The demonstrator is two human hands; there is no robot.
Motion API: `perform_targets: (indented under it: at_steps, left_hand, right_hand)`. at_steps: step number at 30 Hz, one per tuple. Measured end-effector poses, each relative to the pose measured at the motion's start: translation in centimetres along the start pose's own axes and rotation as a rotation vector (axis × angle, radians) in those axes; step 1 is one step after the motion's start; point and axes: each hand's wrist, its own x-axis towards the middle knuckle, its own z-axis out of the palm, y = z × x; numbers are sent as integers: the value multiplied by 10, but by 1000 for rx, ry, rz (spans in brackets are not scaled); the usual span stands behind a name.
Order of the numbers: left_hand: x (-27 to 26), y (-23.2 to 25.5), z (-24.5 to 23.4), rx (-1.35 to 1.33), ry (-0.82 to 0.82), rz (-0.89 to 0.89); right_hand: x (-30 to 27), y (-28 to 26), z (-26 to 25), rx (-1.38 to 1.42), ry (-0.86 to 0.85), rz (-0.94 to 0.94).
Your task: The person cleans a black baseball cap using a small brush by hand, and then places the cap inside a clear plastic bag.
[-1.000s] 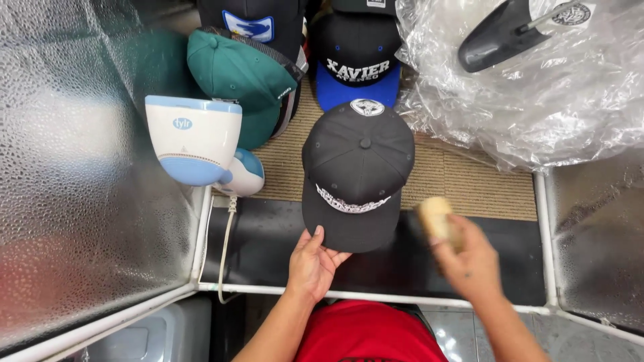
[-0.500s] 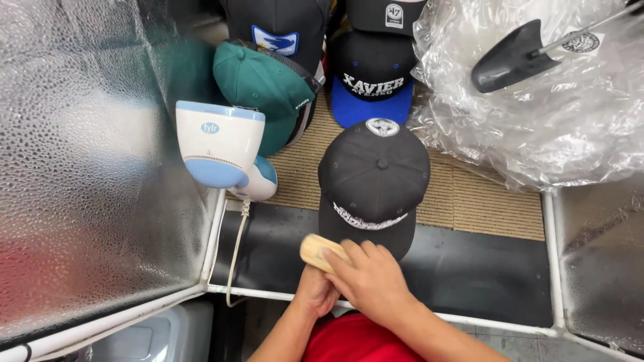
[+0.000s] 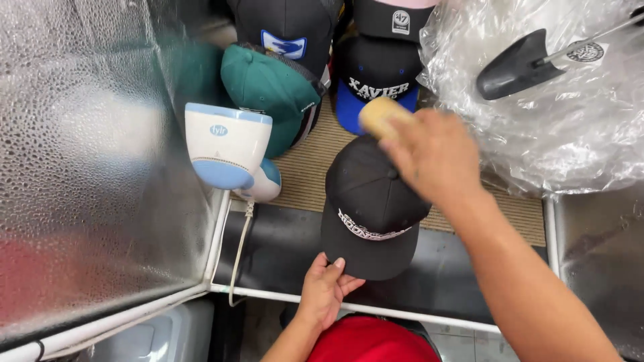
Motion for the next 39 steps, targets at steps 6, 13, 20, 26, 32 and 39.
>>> perform_targets:
  at_steps: [6,13,20,26,32,39]
  left_hand:
    - [6,-21,-22,-66,-16,33]
    - [12,-13,-16,-61,33,14]
    - [2,-11,-21,-36,86,-14]
    - [-2,-13,-25,-69,43,-37]
    - [-8,-8,-32,-30,66,-80]
    - [-16,1,-19,473,311,108]
  right_hand:
    - [-2,-30,9,419,-438,-199]
    - [22,0,-4,128,-370,246]
    - [2,13,41,506,-379,-6]
    - [28,44,35,483,-753,712]
    - [-4,-1,-9,569,-370,322]
    - [-21,-24,-37,588,-317,-75]
